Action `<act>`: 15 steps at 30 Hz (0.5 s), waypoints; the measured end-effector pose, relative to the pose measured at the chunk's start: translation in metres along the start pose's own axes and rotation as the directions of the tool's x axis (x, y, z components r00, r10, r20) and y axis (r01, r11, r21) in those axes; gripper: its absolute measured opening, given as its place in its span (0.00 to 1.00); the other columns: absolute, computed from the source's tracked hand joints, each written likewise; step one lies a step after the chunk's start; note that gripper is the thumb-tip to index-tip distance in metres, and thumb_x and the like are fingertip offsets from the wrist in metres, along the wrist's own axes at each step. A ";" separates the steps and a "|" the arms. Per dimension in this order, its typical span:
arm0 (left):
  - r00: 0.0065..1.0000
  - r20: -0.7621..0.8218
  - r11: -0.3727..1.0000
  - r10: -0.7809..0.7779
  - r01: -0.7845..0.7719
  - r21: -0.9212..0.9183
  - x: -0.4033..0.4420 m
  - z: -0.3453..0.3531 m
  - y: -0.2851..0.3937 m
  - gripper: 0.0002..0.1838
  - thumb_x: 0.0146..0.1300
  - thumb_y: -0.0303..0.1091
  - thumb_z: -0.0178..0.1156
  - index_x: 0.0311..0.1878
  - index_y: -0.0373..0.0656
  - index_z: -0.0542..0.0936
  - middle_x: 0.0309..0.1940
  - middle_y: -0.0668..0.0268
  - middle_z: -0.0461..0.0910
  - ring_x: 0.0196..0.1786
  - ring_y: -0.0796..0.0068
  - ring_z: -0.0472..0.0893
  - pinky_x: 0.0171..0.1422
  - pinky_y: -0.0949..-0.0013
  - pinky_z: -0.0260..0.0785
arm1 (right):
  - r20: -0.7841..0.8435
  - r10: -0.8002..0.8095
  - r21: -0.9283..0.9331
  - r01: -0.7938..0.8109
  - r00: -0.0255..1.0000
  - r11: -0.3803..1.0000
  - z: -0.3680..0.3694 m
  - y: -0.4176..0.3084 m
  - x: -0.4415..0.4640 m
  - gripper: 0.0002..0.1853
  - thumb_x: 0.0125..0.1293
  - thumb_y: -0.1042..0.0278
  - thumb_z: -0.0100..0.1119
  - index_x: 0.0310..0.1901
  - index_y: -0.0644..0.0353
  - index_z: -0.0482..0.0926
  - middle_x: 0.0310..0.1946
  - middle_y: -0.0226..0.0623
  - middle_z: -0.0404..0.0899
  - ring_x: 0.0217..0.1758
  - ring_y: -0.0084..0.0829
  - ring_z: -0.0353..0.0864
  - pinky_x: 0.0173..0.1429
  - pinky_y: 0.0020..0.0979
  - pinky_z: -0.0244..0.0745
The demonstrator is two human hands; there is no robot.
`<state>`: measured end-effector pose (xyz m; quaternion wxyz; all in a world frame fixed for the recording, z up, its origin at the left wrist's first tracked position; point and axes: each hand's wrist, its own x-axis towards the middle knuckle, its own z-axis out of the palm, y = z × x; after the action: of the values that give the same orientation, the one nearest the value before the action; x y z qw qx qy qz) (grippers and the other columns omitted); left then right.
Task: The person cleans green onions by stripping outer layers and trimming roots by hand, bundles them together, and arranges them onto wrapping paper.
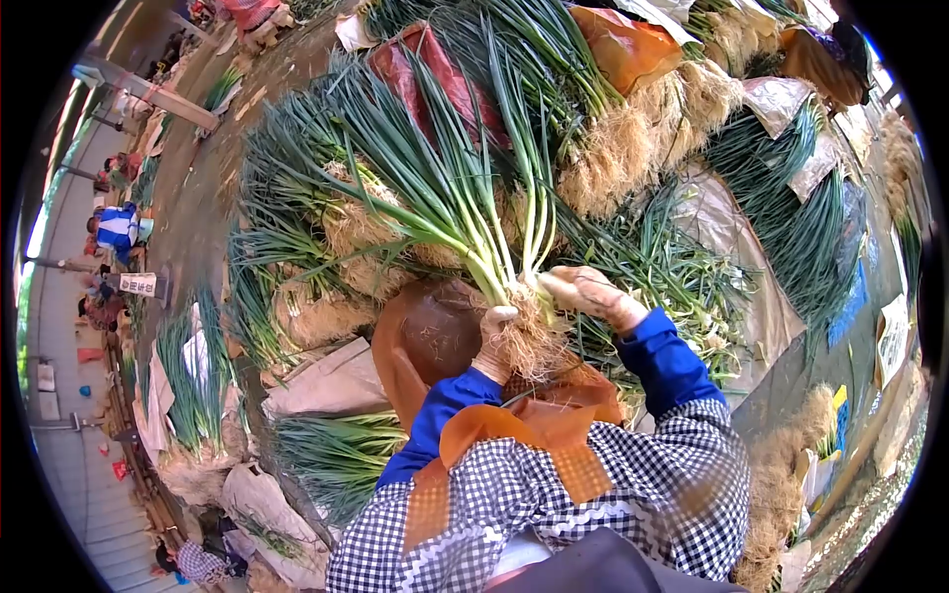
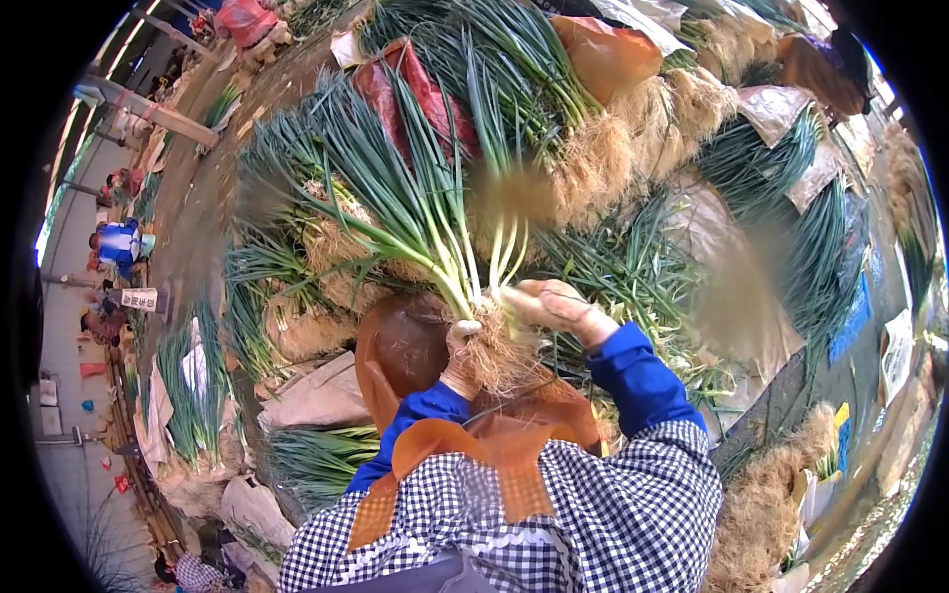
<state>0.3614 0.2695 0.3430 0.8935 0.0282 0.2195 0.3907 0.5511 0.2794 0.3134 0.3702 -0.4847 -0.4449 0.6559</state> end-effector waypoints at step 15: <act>1.000 0.007 1.000 0.010 -0.010 -0.003 0.015 -0.064 0.005 0.25 0.49 0.31 0.50 0.53 0.35 0.71 0.39 0.58 0.76 0.43 0.63 0.78 0.54 0.59 0.73 | 0.278 0.495 -0.843 -0.038 0.823 0.536 -0.001 -0.047 -0.050 0.23 0.67 0.45 0.48 0.50 0.56 0.79 0.44 0.37 0.82 0.47 0.29 0.80 0.56 0.33 0.72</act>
<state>0.3407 0.2757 0.2808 0.8924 0.0292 0.2158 0.3953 0.5678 0.2491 0.3725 -0.1253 -0.4808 -0.6879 0.5290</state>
